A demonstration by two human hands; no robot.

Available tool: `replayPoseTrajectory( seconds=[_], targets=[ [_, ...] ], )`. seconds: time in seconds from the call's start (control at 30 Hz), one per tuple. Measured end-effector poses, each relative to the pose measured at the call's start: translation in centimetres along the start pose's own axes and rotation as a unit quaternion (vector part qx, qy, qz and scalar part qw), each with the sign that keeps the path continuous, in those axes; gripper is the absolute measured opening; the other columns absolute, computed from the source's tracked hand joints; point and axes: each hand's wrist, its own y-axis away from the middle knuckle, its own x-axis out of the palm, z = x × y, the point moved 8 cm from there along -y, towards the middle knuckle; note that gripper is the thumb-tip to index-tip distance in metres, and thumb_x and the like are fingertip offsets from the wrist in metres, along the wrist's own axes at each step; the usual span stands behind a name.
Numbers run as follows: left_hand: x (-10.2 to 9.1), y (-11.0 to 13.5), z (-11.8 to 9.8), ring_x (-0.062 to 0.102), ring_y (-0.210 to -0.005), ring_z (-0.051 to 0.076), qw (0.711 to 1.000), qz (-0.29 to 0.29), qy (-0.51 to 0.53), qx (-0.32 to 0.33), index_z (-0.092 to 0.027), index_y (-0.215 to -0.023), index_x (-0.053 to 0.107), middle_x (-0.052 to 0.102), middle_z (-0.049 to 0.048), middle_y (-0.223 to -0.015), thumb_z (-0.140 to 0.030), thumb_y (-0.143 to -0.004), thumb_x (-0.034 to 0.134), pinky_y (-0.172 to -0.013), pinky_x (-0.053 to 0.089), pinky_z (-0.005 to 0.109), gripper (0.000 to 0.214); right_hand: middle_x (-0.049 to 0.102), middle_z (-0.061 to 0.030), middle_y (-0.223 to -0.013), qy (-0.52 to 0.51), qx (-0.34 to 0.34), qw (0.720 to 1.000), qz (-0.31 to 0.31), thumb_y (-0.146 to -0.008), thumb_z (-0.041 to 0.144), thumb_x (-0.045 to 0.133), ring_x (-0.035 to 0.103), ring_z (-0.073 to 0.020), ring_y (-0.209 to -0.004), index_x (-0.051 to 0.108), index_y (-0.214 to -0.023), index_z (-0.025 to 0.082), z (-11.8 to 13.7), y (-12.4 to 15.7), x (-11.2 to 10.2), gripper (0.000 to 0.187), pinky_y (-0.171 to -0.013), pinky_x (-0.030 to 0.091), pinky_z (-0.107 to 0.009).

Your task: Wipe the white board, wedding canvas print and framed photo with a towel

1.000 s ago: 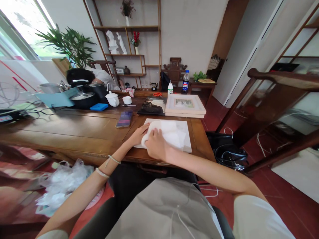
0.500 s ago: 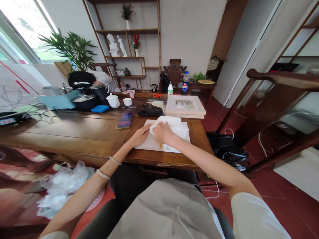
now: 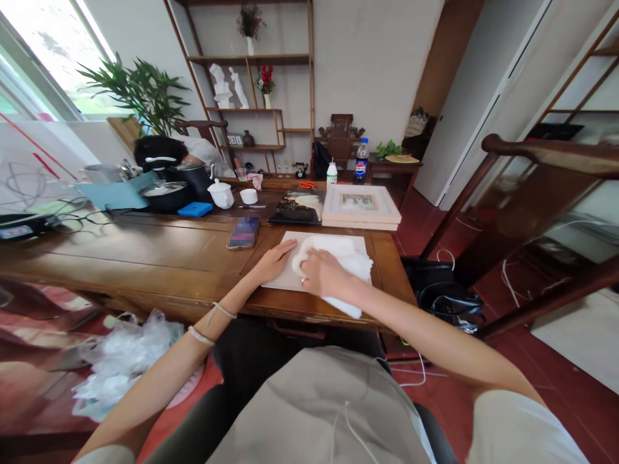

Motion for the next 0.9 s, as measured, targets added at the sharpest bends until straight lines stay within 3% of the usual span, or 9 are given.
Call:
replayPoseTrajectory(
  seconds=[0.07,0.2,0.33,0.47,0.6,0.9],
  targets=[
    [0.0,0.0,-0.1,0.042,-0.128,0.020,1.000,0.001,-0.003,0.003,-0.007,-0.126,0.052,0.048,0.0121,-0.136,-0.017,-0.087,0.032,-0.111,0.029,0.034,0.045,0.066,-0.0170,-0.093,-0.028,0.033,0.999,0.010,-0.079,0.025,0.047,0.060,-0.0257,-0.085,0.067,-0.084,0.010,-2.7,-2.1,0.2,0.026,-0.074,0.042,-0.031],
    [-0.1,0.1,0.0,0.041,-0.129,0.020,1.000,0.004,-0.004,-0.002,-0.010,-0.127,0.051,0.048,0.0101,-0.136,-0.017,-0.087,0.032,-0.111,0.029,0.035,0.045,0.066,-0.0192,-0.100,-0.045,0.071,0.996,0.006,-0.087,0.026,0.037,0.060,-0.0248,-0.087,0.065,-0.092,0.006,-6.2,-7.1,0.3,0.035,-0.073,0.041,-0.029],
    [-0.2,0.1,-0.1,0.041,-0.129,0.019,1.000,0.001,0.003,-0.002,-0.013,-0.127,0.052,0.048,0.0078,-0.137,-0.017,-0.087,0.033,-0.111,0.029,0.036,0.045,0.067,-0.0171,-0.102,-0.059,0.081,0.995,0.017,-0.086,0.024,0.038,0.061,-0.0231,-0.090,0.064,-0.096,0.007,-6.6,-11.5,0.8,0.033,-0.073,0.041,-0.025],
    [-0.3,0.1,-0.3,0.042,-0.128,0.020,1.000,0.003,0.012,0.004,-0.013,-0.126,0.053,0.048,0.0076,-0.137,-0.015,-0.086,0.034,-0.110,0.031,0.036,0.045,0.066,-0.0166,-0.106,-0.065,0.076,0.995,0.030,-0.081,0.021,0.044,0.061,-0.0246,-0.094,0.065,-0.094,0.010,-5.8,-13.5,1.3,0.028,-0.071,0.041,-0.026],
    [-0.3,0.1,-0.2,0.042,-0.129,0.020,1.000,0.001,0.008,-0.002,-0.011,-0.127,0.052,0.048,0.0090,-0.137,-0.017,-0.086,0.033,-0.111,0.030,0.035,0.045,0.066,-0.0172,-0.105,-0.056,0.076,0.995,0.045,-0.080,0.021,0.047,0.061,-0.0261,-0.095,0.065,-0.093,0.011,-6.4,-12.1,1.3,0.025,-0.071,0.042,-0.027],
    [-0.3,0.1,-0.4,0.040,-0.130,0.018,1.000,0.010,0.005,-0.007,-0.011,-0.126,0.052,0.048,0.0083,-0.136,-0.016,-0.087,0.032,-0.112,0.027,0.035,0.044,0.063,-0.0205,-0.104,-0.006,0.110,0.993,0.030,-0.085,0.018,0.042,0.055,-0.0299,-0.101,0.063,-0.088,0.009,-11.7,-2.8,1.1,0.023,-0.085,0.041,-0.035]
  ],
)
